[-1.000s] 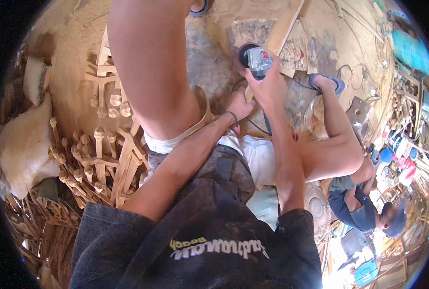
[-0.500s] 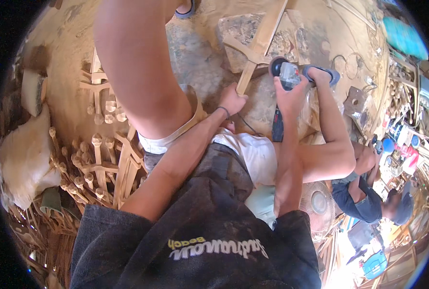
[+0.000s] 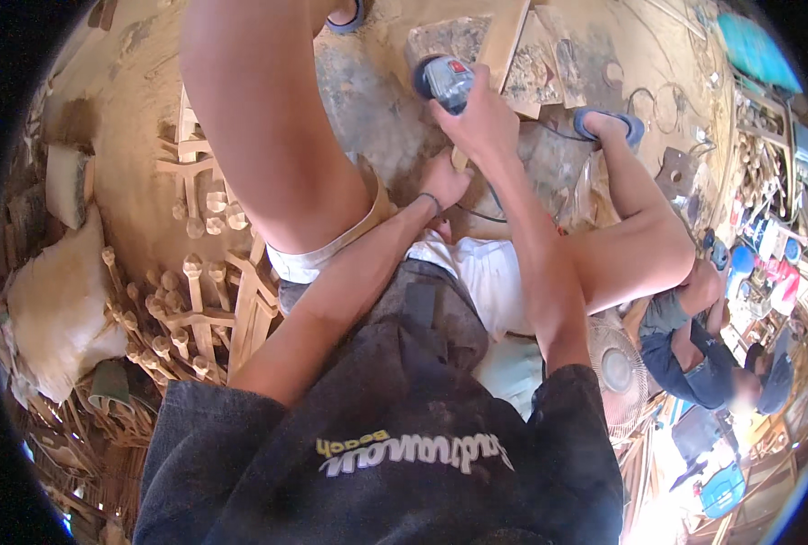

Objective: The person sands the surface of wooden components, including a cross-shaped piece and a block, using a handheld electric orbital sander.

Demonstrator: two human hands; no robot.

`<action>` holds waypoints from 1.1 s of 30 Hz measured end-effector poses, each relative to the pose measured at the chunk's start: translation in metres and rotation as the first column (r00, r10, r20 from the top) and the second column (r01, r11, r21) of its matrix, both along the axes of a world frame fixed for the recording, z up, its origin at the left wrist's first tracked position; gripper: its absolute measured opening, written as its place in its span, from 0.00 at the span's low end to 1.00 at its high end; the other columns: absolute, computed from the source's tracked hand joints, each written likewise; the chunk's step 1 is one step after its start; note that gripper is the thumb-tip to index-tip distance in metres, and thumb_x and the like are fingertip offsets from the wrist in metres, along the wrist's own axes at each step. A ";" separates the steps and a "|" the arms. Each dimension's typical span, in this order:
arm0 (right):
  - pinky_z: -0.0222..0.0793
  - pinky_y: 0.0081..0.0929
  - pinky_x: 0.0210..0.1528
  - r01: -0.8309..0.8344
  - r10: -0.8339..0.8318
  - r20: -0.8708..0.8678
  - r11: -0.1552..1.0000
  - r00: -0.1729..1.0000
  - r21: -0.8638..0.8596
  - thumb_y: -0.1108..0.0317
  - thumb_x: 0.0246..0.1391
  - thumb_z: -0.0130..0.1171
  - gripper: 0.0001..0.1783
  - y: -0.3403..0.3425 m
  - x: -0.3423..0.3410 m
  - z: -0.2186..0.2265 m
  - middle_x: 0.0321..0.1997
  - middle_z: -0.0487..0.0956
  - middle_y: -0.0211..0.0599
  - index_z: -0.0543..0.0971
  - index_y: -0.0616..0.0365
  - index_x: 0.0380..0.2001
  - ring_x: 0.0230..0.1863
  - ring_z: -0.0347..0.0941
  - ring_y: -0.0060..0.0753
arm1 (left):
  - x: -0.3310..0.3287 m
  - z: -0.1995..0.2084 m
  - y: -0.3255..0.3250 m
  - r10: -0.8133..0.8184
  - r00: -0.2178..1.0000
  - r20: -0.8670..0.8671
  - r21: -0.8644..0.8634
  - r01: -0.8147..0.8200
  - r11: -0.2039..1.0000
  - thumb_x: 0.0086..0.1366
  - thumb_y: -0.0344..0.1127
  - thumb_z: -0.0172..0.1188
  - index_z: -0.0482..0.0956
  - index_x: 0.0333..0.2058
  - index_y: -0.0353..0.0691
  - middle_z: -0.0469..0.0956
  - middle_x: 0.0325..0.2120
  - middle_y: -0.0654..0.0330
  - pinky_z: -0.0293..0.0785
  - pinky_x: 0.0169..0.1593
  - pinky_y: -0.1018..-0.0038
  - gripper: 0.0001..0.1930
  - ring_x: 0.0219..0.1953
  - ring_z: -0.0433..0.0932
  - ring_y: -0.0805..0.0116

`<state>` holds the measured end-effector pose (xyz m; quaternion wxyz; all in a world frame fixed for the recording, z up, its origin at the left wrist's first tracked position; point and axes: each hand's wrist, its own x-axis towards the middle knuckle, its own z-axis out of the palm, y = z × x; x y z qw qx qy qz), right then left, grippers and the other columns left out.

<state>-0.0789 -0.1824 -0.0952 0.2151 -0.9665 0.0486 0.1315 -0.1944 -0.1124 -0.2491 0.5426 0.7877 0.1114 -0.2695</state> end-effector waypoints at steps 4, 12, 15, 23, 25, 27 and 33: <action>0.81 0.58 0.49 0.036 -0.036 -0.019 0.999 0.999 -0.012 0.43 0.54 0.74 0.46 -0.008 0.000 0.005 0.43 0.88 0.61 0.66 0.59 0.65 0.46 0.86 0.69 | 0.001 0.016 -0.004 0.004 0.999 -0.035 0.021 -0.003 1.000 0.61 0.41 0.70 0.82 0.54 0.34 0.86 0.48 0.35 0.80 0.59 0.47 0.24 0.52 0.85 0.34; 0.80 0.59 0.52 0.297 -0.299 0.000 0.951 0.954 -0.086 0.43 0.54 0.76 0.47 -0.066 -0.043 0.005 0.46 0.87 0.64 0.65 0.55 0.67 0.49 0.85 0.71 | -0.008 0.016 -0.006 0.045 0.999 -0.008 0.001 -0.045 0.999 0.60 0.39 0.72 0.81 0.49 0.30 0.86 0.45 0.34 0.81 0.57 0.48 0.23 0.51 0.86 0.35; 0.79 0.56 0.57 0.384 -0.378 0.088 0.921 0.921 -0.061 0.42 0.53 0.77 0.49 -0.109 -0.060 -0.002 0.50 0.87 0.65 0.65 0.55 0.68 0.54 0.84 0.70 | -0.004 0.018 -0.007 0.023 0.995 -0.098 -0.009 -0.024 1.000 0.59 0.38 0.73 0.81 0.48 0.29 0.86 0.44 0.33 0.81 0.56 0.49 0.22 0.50 0.86 0.35; 0.71 0.48 0.70 0.638 -0.645 0.258 0.760 0.719 0.121 0.48 0.53 0.80 0.50 -0.157 -0.075 -0.004 0.65 0.80 0.63 0.67 0.64 0.70 0.66 0.79 0.60 | 0.001 0.046 0.003 0.060 0.994 0.091 0.093 -0.068 0.993 0.59 0.36 0.72 0.74 0.51 0.28 0.85 0.41 0.37 0.82 0.54 0.52 0.26 0.46 0.86 0.36; 0.69 0.47 0.71 0.647 -0.703 0.254 0.711 0.664 0.276 0.49 0.53 0.80 0.51 -0.163 -0.079 0.004 0.67 0.77 0.62 0.66 0.65 0.70 0.67 0.78 0.57 | 0.014 0.077 0.006 -0.059 0.994 0.097 0.136 0.045 0.990 0.60 0.35 0.70 0.72 0.51 0.29 0.84 0.39 0.42 0.83 0.51 0.55 0.25 0.43 0.87 0.41; 0.66 0.45 0.73 0.649 -0.723 0.281 0.690 0.631 0.321 0.50 0.54 0.81 0.52 -0.171 -0.080 0.026 0.67 0.74 0.61 0.66 0.67 0.71 0.69 0.74 0.53 | 0.039 0.130 0.012 -0.063 0.995 -0.076 -0.118 0.053 0.992 0.61 0.33 0.69 0.72 0.53 0.29 0.83 0.40 0.49 0.82 0.49 0.59 0.25 0.43 0.85 0.49; 0.66 0.42 0.73 0.589 -0.749 0.289 0.652 0.596 0.477 0.54 0.56 0.81 0.51 -0.174 -0.076 0.066 0.66 0.75 0.58 0.66 0.69 0.72 0.68 0.74 0.48 | 0.070 0.172 0.050 -0.263 0.849 -0.458 -0.848 -0.328 0.416 0.59 0.29 0.60 0.75 0.55 0.32 0.80 0.40 0.58 0.84 0.42 0.67 0.24 0.37 0.84 0.63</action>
